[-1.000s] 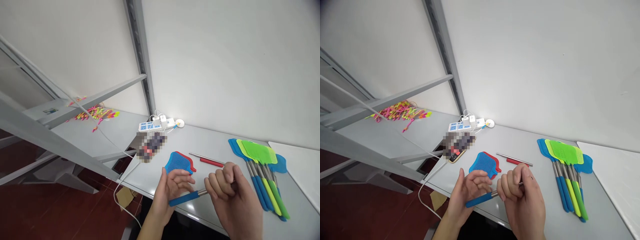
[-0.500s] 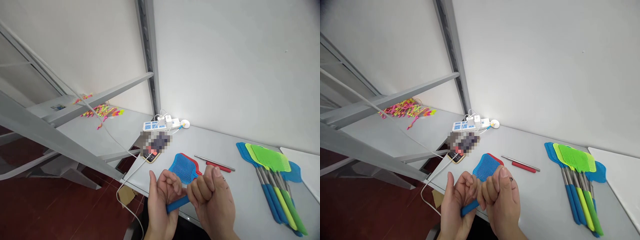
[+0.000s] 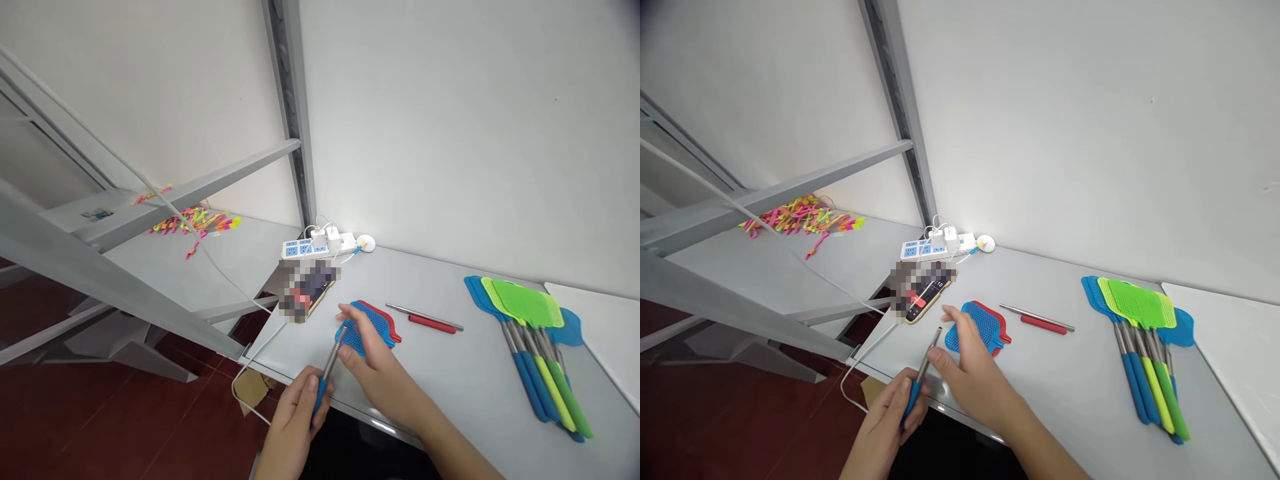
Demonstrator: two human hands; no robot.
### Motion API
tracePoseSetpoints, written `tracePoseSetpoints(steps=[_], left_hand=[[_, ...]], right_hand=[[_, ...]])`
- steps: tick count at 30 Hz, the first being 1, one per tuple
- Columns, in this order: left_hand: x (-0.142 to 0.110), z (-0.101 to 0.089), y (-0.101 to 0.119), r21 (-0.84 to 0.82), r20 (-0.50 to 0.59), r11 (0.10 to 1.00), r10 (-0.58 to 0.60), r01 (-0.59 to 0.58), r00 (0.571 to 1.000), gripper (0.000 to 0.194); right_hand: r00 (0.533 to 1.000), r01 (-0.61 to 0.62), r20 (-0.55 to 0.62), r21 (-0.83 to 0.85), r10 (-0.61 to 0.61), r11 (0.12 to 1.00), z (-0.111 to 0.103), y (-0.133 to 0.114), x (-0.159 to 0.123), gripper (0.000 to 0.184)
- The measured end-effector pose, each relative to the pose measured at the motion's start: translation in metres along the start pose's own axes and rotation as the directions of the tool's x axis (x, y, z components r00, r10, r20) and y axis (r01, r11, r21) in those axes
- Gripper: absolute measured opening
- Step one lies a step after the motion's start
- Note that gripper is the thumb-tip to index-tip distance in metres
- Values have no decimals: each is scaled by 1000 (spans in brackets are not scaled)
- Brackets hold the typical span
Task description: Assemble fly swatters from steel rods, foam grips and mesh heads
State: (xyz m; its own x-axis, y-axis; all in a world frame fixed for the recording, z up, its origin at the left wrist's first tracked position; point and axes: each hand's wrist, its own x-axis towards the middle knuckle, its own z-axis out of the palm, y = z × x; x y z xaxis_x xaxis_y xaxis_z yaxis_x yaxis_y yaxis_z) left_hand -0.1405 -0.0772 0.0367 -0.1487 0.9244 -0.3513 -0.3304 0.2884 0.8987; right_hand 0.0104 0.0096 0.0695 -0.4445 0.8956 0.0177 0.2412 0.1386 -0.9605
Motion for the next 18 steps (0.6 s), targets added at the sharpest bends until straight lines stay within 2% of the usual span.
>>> tracePoseSetpoints(steps=[1, 3, 5, 7, 11, 14, 18], left_hand=[[0, -5, -2, -16, -43, 1000, 2, -3, 999, 44], [0, -13, -6, -39, -128, 999, 4, -9, 992, 44], [-1, -16, -10, -34, -190, 999, 5, -12, 982, 44], [-2, -15, -12, -29, -228, 999, 8, -15, 974, 45], [-8, -6, -11, -41, -258, 999, -9, -2, 966, 51], [-12, 0, -10, -51, -272, 998, 7, -21, 962, 49], [-13, 3, -11, -41, -268, 997, 47, -60, 962, 45]], right_hand=[[999, -2, -40, -200, -6, 980, -3, 10, 1, 60], [994, -58, -106, -508, 5, 859, -9, 29, 6, 69], [991, -110, -131, -662, 29, 742, -14, 42, 10, 78], [993, -111, -113, -722, 41, 683, -16, 47, 14, 86], [996, -93, -75, -771, 56, 630, -18, 41, 19, 93], [995, -95, -76, -786, 57, 611, -17, 39, 21, 94], [997, -53, -80, -786, -17, 616, -16, 39, 21, 95]])
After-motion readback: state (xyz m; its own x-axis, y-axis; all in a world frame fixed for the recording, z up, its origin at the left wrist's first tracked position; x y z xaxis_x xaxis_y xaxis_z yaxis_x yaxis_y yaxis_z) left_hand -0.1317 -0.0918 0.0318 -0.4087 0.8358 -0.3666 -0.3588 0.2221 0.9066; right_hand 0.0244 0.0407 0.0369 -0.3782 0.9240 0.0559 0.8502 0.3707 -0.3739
